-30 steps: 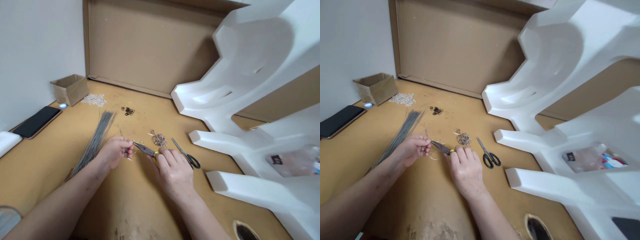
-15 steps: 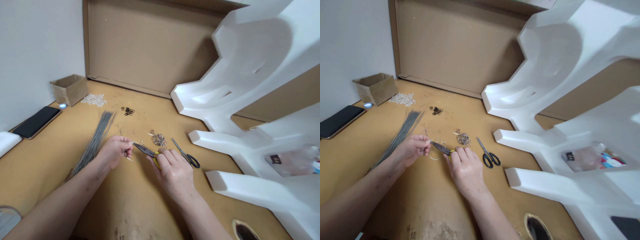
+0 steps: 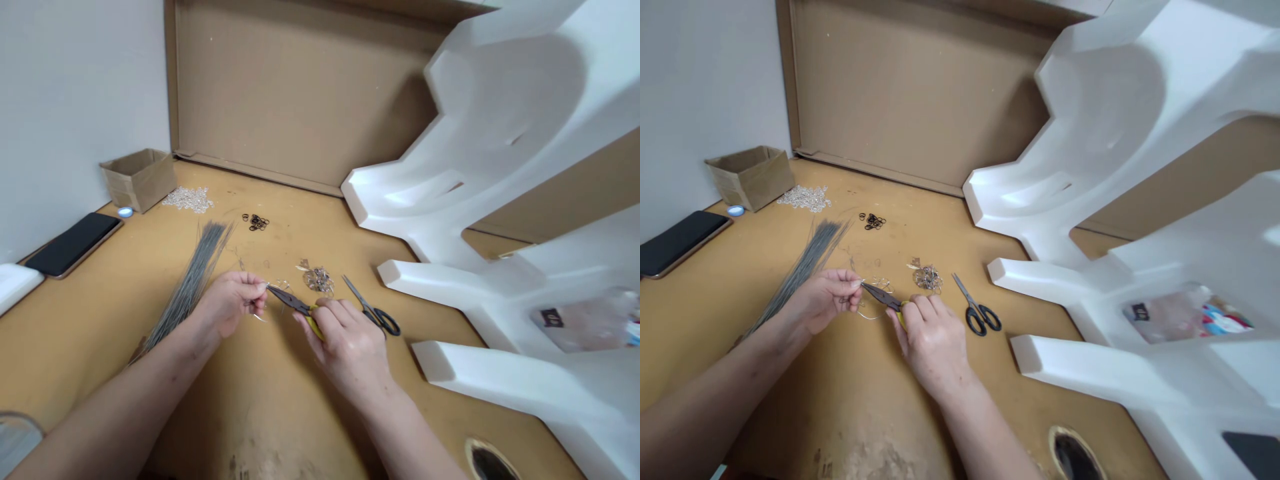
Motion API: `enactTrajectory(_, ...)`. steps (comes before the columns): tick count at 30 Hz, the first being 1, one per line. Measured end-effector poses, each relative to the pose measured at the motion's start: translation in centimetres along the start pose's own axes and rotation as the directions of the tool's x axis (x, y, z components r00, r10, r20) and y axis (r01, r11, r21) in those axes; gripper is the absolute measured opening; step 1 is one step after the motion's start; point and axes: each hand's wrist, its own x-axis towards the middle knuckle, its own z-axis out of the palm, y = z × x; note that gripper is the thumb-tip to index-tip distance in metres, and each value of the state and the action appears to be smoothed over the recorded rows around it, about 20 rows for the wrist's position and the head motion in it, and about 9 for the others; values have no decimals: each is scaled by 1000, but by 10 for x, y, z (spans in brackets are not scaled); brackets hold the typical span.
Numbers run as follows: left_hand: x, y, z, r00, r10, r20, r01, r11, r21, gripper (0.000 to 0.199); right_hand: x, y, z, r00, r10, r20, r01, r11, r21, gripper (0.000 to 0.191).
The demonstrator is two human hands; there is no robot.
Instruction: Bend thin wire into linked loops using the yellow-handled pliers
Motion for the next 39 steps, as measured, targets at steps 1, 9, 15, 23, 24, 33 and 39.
enactTrajectory(1,0,-1,0,1000,10,-1,-10,1000,-1,10,0,0,0,1000,-2,0,2,1000,-9,31)
enactTrajectory(9,-3,-8,4,976,211,-58,-209,977,35,8,2,-6,2,1000,17,-4,-17,1000,-23,37)
enactTrajectory(15,-3,-16,10,926,348,-145,-342,938,62,9,1,-12,1,992,108,67,-112,992,58,40)
enactTrajectory(23,0,-23,9,876,459,-146,-436,885,164,6,4,-14,-8,893,278,354,-387,876,288,38)
enactTrajectory(24,0,-23,9,873,466,-143,-442,880,174,6,5,-14,-10,873,290,391,-423,850,314,39)
enactTrajectory(33,0,-29,9,850,517,-103,-482,841,243,5,11,-7,-20,741,312,594,-626,641,444,41)
enactTrajectory(39,1,-32,8,845,526,-93,-488,830,269,6,14,-5,-22,666,310,678,-712,534,456,42)
